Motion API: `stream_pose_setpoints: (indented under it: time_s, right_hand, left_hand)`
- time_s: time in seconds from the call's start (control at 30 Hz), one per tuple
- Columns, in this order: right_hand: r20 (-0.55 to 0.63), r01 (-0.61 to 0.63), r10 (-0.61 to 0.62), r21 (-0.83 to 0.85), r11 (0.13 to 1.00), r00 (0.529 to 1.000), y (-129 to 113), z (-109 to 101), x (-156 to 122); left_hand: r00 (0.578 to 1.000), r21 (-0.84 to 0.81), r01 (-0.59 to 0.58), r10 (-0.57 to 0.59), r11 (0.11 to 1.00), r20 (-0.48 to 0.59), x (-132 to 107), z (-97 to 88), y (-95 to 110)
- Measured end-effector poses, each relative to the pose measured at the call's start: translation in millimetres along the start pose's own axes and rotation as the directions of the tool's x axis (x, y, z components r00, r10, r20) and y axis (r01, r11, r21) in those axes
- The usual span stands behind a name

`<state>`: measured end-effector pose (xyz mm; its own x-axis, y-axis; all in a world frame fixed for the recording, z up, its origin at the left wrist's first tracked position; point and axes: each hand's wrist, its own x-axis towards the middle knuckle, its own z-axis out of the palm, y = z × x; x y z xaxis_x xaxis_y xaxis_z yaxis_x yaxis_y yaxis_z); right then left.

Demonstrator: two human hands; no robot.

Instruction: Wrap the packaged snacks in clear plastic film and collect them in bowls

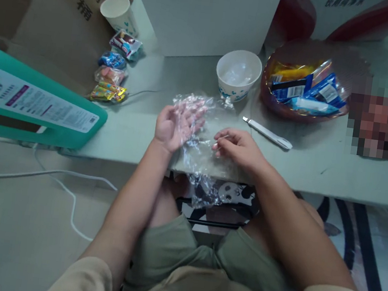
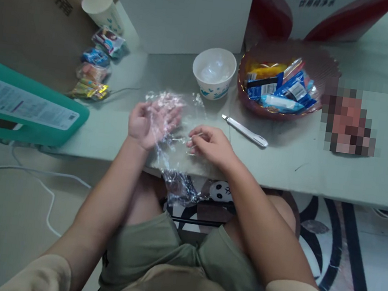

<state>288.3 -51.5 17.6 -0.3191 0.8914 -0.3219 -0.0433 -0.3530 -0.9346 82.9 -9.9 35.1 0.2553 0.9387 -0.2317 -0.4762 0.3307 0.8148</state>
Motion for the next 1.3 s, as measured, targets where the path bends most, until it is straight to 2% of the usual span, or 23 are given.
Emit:
stream_pose_setpoints:
  time_s: [0.07,0.13,0.2,0.27,0.33,0.43,0.5,0.57,0.63,0.73,0.8,0.93,1.07,1.17,1.3]
  right_hand:
    - [-0.142,0.081,-0.079,0.012,0.997,0.987,0.6,-2.5,2.5]
    - [-0.235,0.158,-0.156,-0.01,0.987,0.959,2.9,-6.5,5.2]
    - [-0.276,0.217,-0.222,-0.052,0.975,0.935,6.2,-10.8,7.0]
    - [-0.295,0.296,-0.321,-0.128,0.947,0.9,8.8,-14.5,6.8]
    - [-0.295,0.395,-0.452,-0.234,0.888,0.842,9.2,-17.0,4.1]
    - [-0.289,0.513,-0.621,-0.37,0.775,0.729,7.7,-19.2,-1.8]
    - [-0.286,0.535,-0.662,-0.412,0.738,0.693,8.8,-20.7,-3.6]
    - [-0.284,0.528,-0.648,-0.397,0.75,0.707,13.1,-22.5,-2.1]
    - [-0.293,0.507,-0.601,-0.337,0.793,0.744,19.0,-24.2,2.1]
    - [-0.296,0.446,-0.496,-0.223,0.867,0.816,25.0,-24.2,8.4]
    - [-0.289,0.396,-0.442,-0.205,0.895,0.849,24.9,-22.5,10.2]
    - [-0.392,0.367,-0.411,-0.186,0.912,0.823,20.3,-20.5,11.6]
    - [-0.511,0.34,-0.294,-0.003,0.94,0.808,21.0,-28.3,18.4]
    - [-0.497,0.33,-0.242,0.094,0.939,0.833,24.8,-35.2,21.5]
    - [-0.396,0.293,-0.27,-0.003,0.956,0.877,28.7,-33.4,15.4]
  left_hand:
    - [0.988,0.077,0.13,-0.136,0.988,0.077,1.7,-1.6,-3.4]
    - [0.968,0.279,0.187,-0.225,0.942,0.112,0.8,-0.8,-7.5]
    - [0.968,0.502,0.163,-0.235,0.849,0.083,-1.4,1.8,-11.2]
    - [0.979,0.629,0.112,-0.195,0.769,0.064,-2.9,4.3,-13.5]
    - [0.984,0.627,0.065,-0.154,0.776,0.089,-2.8,5.4,-14.4]
    - [0.988,0.51,0.036,-0.107,0.859,0.111,-0.3,4.4,-14.5]
    - [0.994,0.429,0.033,-0.075,0.903,0.081,1.4,3.3,-13.7]
    - [0.998,0.36,0.02,-0.04,0.933,0.048,2.2,3.0,-12.0]
    - [1.0,0.319,-0.005,-0.004,0.948,0.027,2.0,3.6,-9.3]
    - [0.999,0.332,-0.032,0.024,0.943,0.027,0.4,5.0,-4.9]
    - [0.999,0.386,-0.036,0.023,0.922,0.039,-0.9,4.6,-2.8]
    - [0.998,0.541,-0.069,0.054,0.838,0.043,-1.3,-1.6,-3.9]
    - [0.995,0.562,-0.096,0.086,0.821,0.045,2.8,-11.6,-9.6]
    - [0.989,0.55,-0.148,0.124,0.822,0.08,6.2,-17.2,-12.2]
    - [0.963,0.542,-0.261,0.253,0.799,0.091,6.0,-17.4,-12.7]
